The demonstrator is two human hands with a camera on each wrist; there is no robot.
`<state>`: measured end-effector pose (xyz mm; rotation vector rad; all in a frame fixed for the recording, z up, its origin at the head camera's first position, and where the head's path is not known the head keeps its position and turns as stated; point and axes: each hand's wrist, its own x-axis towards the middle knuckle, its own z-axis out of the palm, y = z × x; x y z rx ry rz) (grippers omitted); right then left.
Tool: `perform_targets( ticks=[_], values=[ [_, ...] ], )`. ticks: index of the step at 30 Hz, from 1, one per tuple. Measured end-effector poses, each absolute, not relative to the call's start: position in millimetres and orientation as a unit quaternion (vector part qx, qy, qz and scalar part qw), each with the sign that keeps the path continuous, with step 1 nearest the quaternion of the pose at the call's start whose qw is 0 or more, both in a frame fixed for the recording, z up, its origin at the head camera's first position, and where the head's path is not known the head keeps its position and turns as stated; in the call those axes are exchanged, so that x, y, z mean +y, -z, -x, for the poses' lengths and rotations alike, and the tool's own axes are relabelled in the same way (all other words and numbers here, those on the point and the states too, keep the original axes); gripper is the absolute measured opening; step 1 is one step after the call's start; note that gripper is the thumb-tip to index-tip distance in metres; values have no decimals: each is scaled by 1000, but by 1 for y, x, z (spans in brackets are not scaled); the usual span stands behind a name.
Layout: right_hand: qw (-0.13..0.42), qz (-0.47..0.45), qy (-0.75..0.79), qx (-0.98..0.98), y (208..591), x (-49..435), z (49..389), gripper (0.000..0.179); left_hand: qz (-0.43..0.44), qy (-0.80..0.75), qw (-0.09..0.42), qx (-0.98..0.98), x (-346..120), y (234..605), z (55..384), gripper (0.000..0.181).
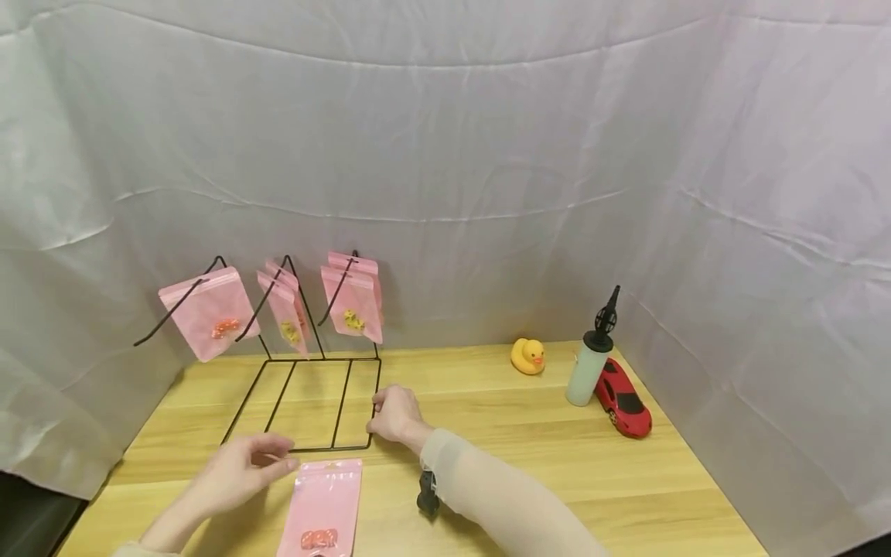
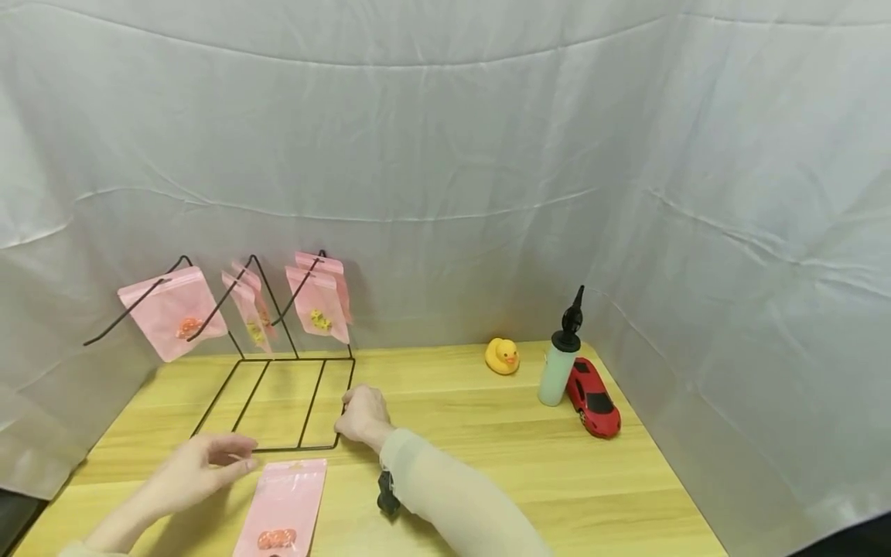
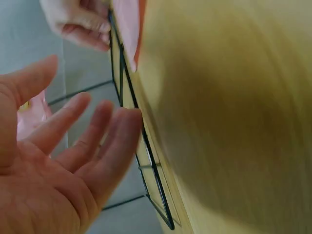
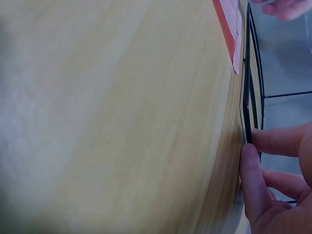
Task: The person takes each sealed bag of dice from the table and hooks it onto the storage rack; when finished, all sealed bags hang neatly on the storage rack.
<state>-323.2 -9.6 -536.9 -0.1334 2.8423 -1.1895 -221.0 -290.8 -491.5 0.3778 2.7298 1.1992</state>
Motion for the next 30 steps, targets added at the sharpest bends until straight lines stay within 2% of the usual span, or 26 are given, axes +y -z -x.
perform_targets(
  ticks=[7, 15, 21, 30],
  values=[
    [21, 48, 376, 925, 567, -11, 341, 55, -135, -280, 83, 947, -271, 495, 213, 56],
    [9, 53, 369, 928, 552, -7, 330, 52, -135, -244, 73, 958, -257, 494, 212, 71],
    [26, 47, 378, 924, 523, -8, 311, 54, -144, -218, 47, 964, -250, 499, 210, 68],
    [21, 57, 372, 926, 531, -7, 317, 51, -166, -199, 29, 965, -246, 506, 210, 59]
  ],
)
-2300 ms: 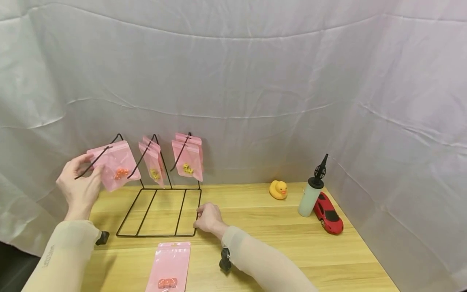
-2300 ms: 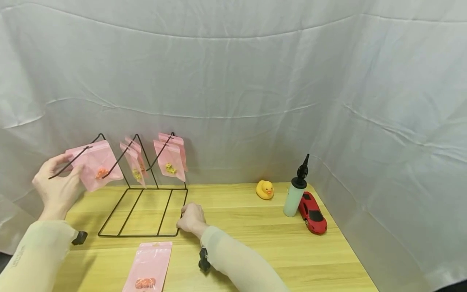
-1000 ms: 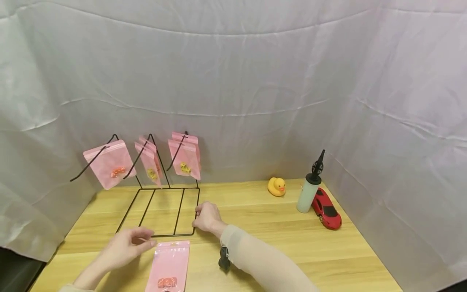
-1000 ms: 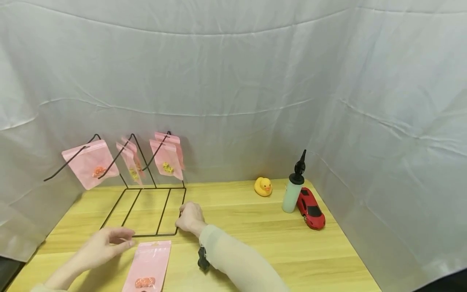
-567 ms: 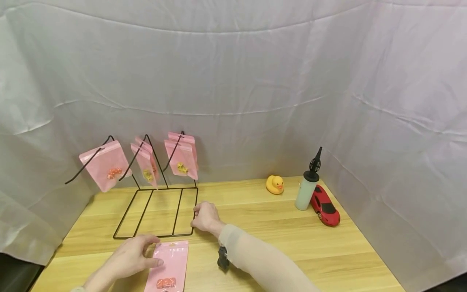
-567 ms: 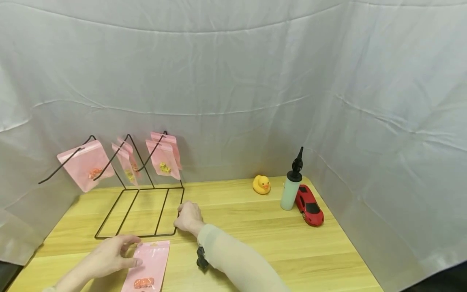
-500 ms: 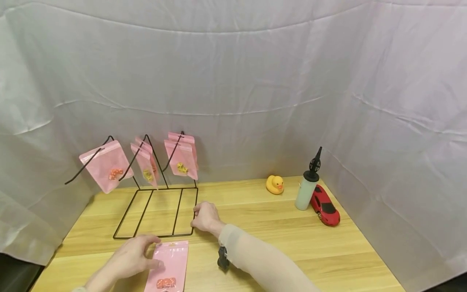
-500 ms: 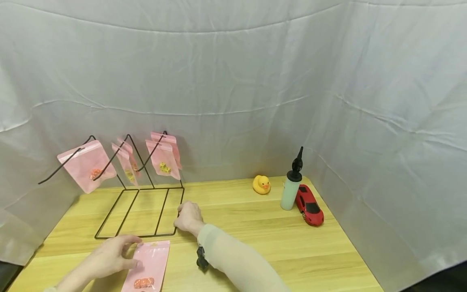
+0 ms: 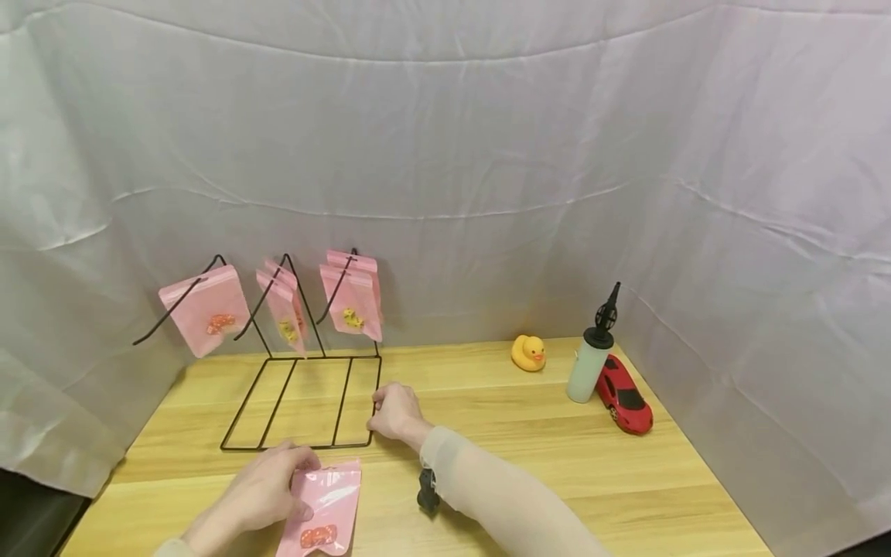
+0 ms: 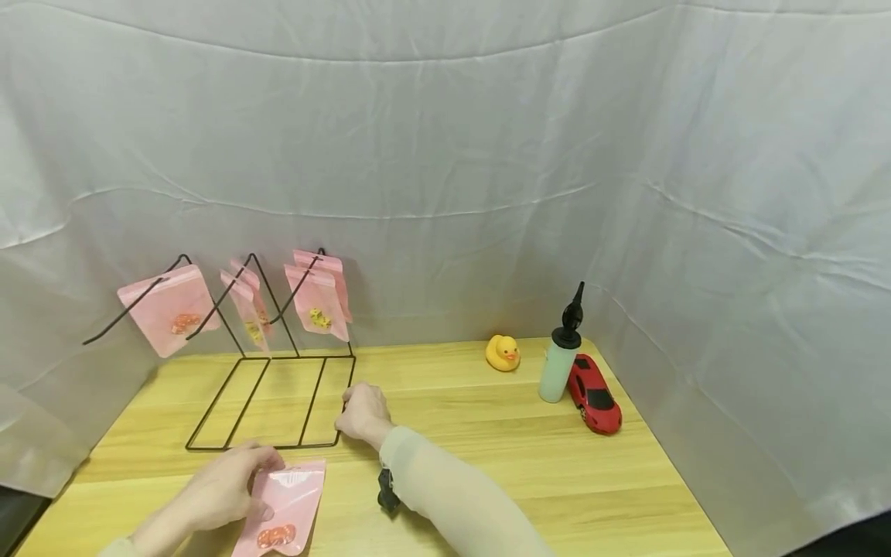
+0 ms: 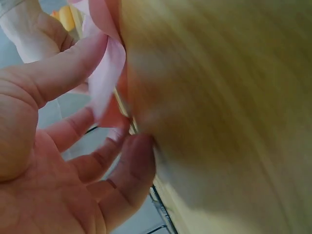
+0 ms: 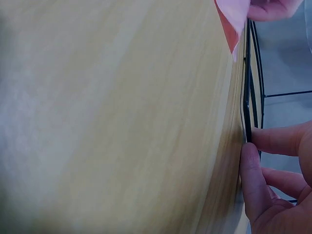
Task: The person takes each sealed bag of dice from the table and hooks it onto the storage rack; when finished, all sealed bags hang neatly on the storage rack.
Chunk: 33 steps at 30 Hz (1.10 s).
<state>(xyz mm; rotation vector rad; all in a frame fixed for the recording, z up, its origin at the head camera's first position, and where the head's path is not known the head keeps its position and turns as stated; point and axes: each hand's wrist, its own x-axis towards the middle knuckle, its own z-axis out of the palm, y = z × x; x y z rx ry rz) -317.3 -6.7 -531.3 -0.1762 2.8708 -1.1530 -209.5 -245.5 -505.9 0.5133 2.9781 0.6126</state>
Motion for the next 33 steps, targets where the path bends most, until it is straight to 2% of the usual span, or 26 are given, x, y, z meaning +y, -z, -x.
perform_targets(
  ticks=[6, 10, 13, 17, 22, 26, 33],
  values=[
    [19, 60, 382, 922, 523, -8, 313, 50, -181, -266, 22, 946, -251, 508, 209, 56],
    [29, 54, 385, 921, 519, -8, 311, 52, -198, -342, 25, 918, -257, 506, 211, 45],
    [17, 58, 375, 925, 534, -9, 319, 51, -210, -397, 19, 893, -263, 503, 211, 33],
    [0, 59, 374, 925, 556, -10, 334, 51, -224, -424, -21, 877, -267, 495, 212, 22],
    [4, 63, 356, 932, 567, -11, 342, 52, -216, -457, -65, 860, -266, 482, 207, 20],
    [10, 67, 354, 933, 559, -10, 337, 50, -232, -489, -83, 837, -264, 473, 203, 22],
    [-11, 62, 357, 932, 570, -10, 342, 51, -235, -497, -129, 825, -265, 459, 199, 29]
  ],
)
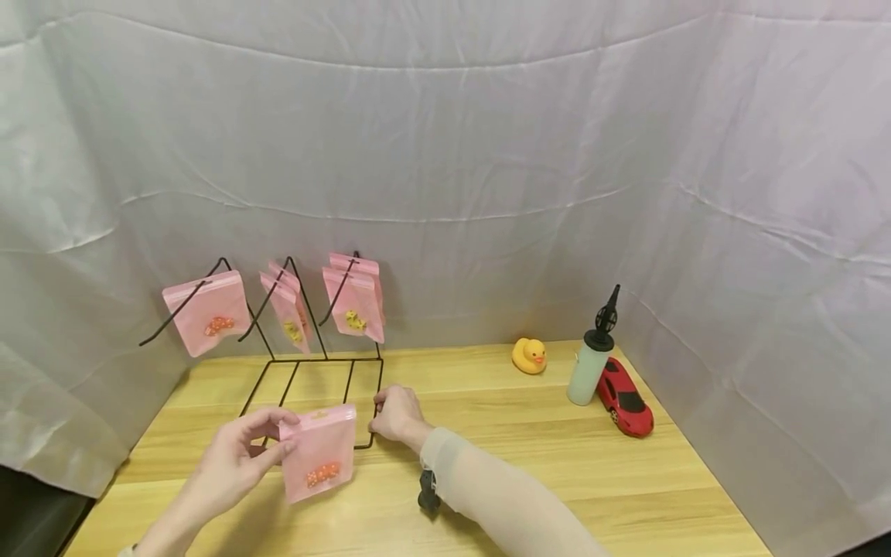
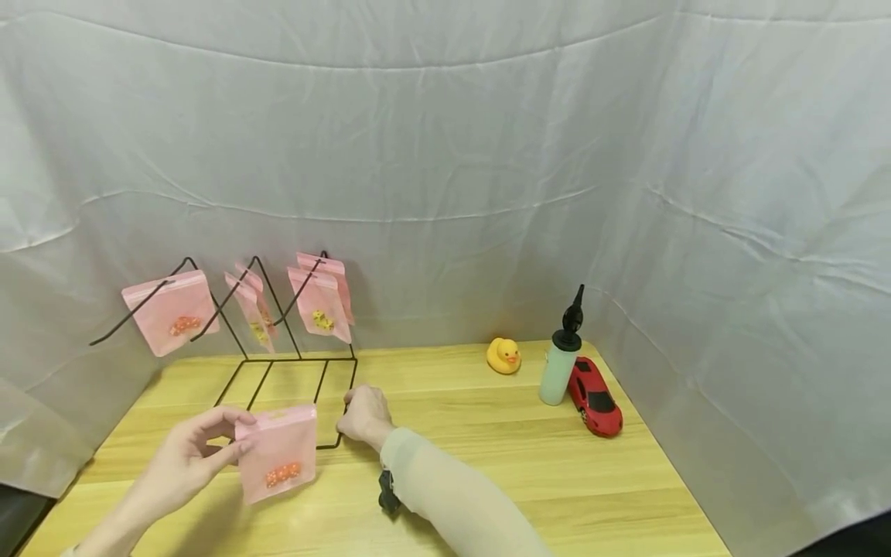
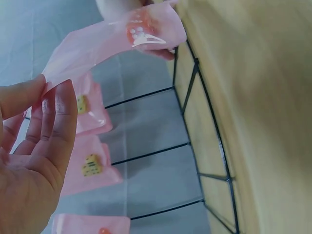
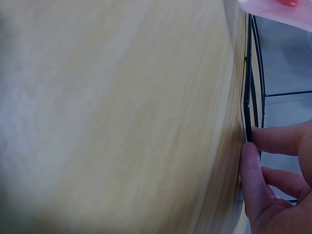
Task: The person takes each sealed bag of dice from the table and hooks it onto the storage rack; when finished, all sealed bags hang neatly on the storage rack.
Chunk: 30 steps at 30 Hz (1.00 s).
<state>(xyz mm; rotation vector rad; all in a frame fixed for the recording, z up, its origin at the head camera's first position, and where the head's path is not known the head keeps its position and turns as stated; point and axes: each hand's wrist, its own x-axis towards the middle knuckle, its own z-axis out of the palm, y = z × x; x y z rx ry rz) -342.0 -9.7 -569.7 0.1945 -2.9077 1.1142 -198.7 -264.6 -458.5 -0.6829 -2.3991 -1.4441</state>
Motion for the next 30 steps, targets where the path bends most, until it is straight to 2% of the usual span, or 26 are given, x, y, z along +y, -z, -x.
perform_targets(
  ticks=[5, 11, 16, 24, 30],
  values=[
    [-6, -62, -369, -927, 553, -9, 330, 50, 231, 486, 199, -819, -270, 450, 198, 38],
    [-5, -67, -352, -933, 556, -9, 333, 49, 220, 475, 272, -807, -281, 439, 196, 43],
    [-13, -65, -361, -930, 550, -8, 330, 50, 193, 473, 310, -802, -292, 432, 191, 44],
    [-20, -58, -361, -930, 564, -8, 339, 53, 162, 468, 363, -789, -311, 420, 185, 45],
    [-12, -58, -375, -925, 538, -8, 319, 50, 172, 506, 406, -742, -326, 414, 187, 41]
  ],
)
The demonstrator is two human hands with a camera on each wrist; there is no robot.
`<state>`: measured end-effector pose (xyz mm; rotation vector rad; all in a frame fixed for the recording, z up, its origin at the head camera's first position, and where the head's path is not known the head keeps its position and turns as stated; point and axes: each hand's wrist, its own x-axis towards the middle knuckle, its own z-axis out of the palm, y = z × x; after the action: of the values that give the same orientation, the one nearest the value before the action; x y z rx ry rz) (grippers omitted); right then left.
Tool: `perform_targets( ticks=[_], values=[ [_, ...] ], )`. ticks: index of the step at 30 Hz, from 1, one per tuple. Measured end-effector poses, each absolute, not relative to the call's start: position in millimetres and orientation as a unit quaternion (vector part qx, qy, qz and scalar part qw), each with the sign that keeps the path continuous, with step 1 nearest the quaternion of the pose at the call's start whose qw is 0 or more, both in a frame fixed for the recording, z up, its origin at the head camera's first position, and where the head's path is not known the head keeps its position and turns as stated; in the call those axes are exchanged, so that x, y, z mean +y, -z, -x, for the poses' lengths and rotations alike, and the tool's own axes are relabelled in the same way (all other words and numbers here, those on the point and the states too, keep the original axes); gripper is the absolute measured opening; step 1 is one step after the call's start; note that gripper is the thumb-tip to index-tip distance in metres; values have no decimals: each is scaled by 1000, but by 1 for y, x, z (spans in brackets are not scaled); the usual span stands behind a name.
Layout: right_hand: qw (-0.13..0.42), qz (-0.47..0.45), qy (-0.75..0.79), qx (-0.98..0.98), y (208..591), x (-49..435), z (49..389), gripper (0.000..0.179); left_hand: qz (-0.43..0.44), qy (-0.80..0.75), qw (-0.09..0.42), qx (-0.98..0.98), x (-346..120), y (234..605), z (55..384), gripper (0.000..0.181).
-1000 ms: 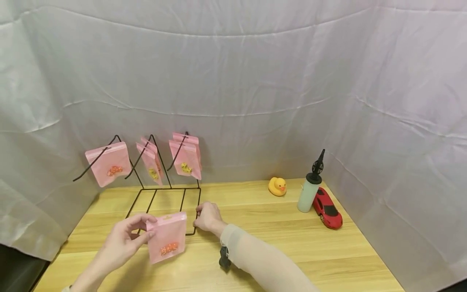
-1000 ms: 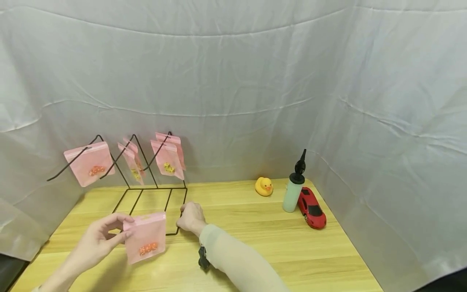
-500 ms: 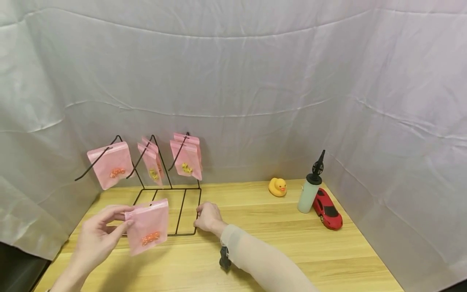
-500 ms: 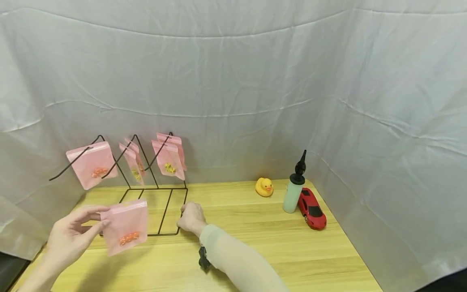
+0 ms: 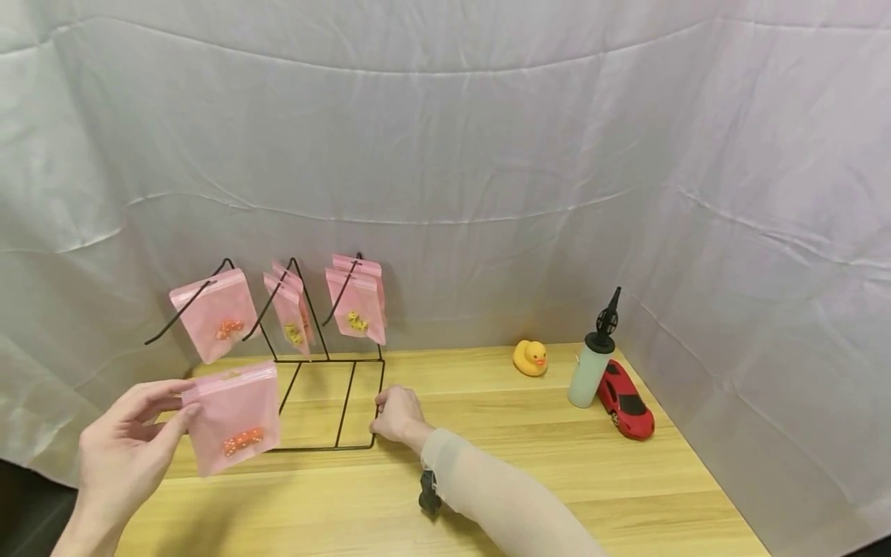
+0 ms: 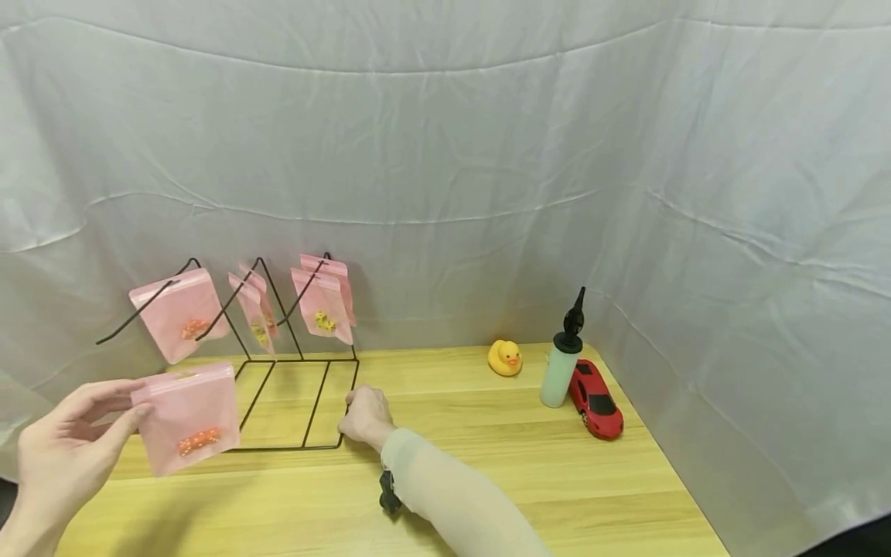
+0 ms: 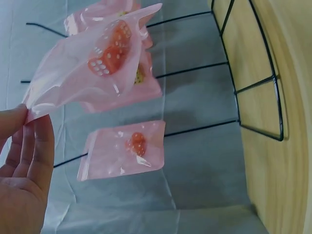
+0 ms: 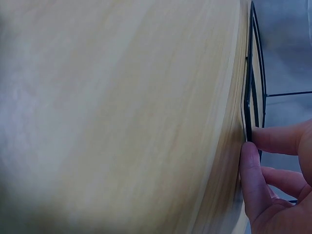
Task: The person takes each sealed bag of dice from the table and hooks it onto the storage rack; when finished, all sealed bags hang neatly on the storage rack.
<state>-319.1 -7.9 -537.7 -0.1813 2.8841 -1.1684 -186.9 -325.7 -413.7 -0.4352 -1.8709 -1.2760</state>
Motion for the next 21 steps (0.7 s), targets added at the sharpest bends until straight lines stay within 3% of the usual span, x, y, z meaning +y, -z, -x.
perform_targets(
  ticks=[7, 17, 21],
  values=[
    [27, 50, 380, 923, 522, -9, 309, 51, 151, 556, 432, -694, -342, 398, 190, 34],
    [21, 64, 368, 928, 545, -7, 326, 49, 140, 616, 460, -624, -371, 394, 203, 35],
    [28, 60, 383, 922, 534, -6, 320, 50, 89, 596, 454, -657, -380, 394, 205, 37]
  ],
)
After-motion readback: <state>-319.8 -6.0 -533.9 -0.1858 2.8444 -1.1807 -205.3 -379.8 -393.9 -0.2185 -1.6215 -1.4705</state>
